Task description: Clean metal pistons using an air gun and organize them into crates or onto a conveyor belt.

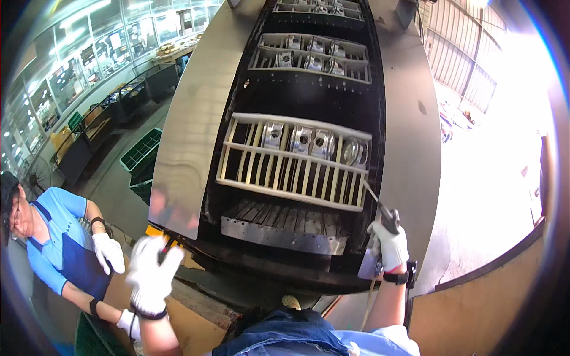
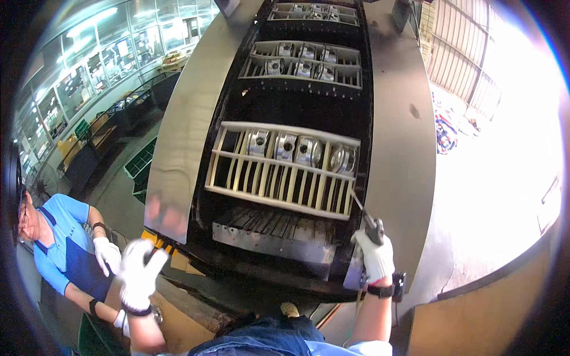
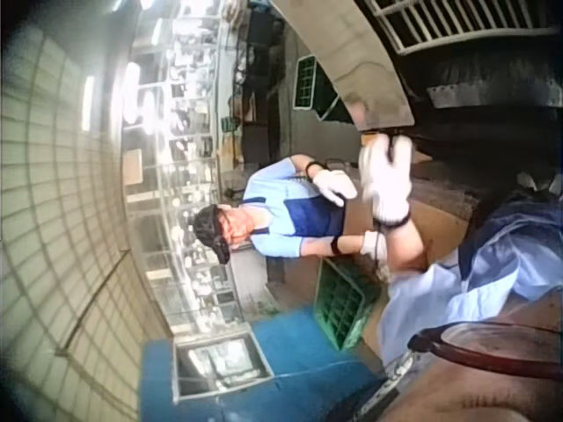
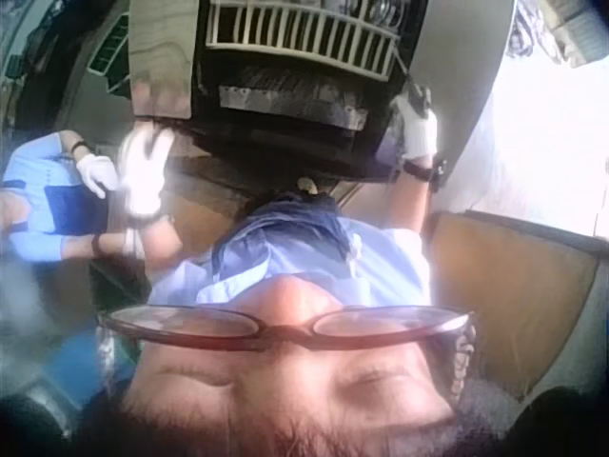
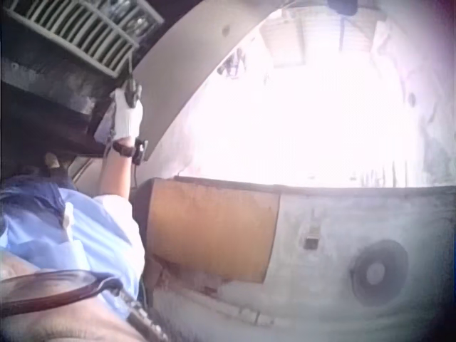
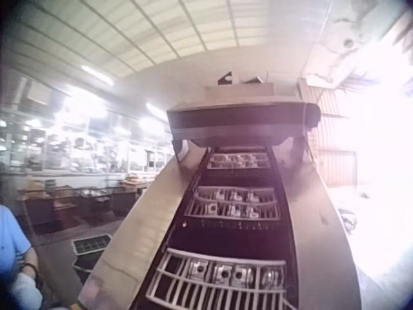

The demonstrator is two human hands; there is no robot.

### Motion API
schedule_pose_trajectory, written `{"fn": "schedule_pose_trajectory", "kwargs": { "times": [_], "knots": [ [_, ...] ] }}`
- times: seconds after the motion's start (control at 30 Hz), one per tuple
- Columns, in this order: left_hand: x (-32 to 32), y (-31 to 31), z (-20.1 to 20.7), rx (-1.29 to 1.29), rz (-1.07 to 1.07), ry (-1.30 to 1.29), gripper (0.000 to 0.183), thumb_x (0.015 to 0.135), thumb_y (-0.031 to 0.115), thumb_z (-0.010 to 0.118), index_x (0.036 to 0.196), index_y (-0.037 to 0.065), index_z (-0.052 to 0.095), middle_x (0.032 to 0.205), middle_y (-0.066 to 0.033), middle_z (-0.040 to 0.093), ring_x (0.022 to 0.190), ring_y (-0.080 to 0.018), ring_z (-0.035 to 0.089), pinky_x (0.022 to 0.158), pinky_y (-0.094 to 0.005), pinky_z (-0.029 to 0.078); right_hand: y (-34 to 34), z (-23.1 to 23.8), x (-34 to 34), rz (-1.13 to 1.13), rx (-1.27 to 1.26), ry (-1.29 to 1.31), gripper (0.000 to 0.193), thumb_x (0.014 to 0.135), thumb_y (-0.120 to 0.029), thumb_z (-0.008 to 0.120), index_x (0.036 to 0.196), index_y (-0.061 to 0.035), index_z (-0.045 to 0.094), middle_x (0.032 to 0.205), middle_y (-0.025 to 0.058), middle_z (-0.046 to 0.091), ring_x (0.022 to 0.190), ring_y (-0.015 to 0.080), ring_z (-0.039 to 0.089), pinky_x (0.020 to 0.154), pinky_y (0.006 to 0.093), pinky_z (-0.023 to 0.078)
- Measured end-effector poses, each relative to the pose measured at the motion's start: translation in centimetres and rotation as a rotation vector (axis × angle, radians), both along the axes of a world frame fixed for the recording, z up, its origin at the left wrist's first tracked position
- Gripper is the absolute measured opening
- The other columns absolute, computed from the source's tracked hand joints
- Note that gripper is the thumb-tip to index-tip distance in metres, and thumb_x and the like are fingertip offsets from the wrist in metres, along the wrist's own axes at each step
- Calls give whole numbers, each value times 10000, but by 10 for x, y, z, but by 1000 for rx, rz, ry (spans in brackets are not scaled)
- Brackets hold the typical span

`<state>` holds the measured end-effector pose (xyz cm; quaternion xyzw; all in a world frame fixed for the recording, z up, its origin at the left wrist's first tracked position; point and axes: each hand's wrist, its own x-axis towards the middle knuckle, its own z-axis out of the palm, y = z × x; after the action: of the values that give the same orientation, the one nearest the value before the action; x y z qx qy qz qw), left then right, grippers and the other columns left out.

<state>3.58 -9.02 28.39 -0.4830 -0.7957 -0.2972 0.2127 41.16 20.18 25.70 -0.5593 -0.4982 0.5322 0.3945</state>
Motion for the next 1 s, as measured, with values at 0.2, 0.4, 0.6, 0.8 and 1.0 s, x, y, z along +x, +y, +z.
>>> {"fn": "schedule_pose_trajectory", "kwargs": {
  "times": [0.2,0.4,0.6,0.8,1.0],
  "knots": [
    [1,258,29,-67,-149,-30,612,864,523,692,1154,-15,657,1188,-222,658,1133,-385,617,1002,-460,483,-1,-3,8,108,-81,18,122,844,-149,700,806,-37,674,562,17,559,451,112,519,443,273,410],
    [-7,382,30,-466,146,-483,649,823,532,608,1204,12,677,1352,-263,573,1218,-399,589,1031,-433,479,6,-8,18,215,-132,61,107,855,-156,690,839,-53,713,605,3,572,479,97,525,457,261,415],
    [-24,366,2,373,-399,-1261,234,897,229,636,978,9,645,863,-70,682,791,-210,666,711,-315,519,8,11,8,249,-240,88,106,858,-151,705,851,-45,707,615,4,571,456,99,519,439,248,424],
    [7,272,-17,402,-616,-1351,493,959,384,667,1235,-16,582,1084,-90,705,910,-175,706,778,-309,585,-18,26,-53,671,-299,257,115,904,-141,691,892,-27,699,577,-2,547,439,90,517,449,243,425],
    [10,195,-53,444,-415,-1203,278,856,168,680,1033,-7,557,864,-45,629,696,-98,581,629,-241,497,-32,10,-127,900,-330,77,160,883,-180,696,868,-25,659,604,-5,528,422,94,510,437,260,459]
  ]
}}
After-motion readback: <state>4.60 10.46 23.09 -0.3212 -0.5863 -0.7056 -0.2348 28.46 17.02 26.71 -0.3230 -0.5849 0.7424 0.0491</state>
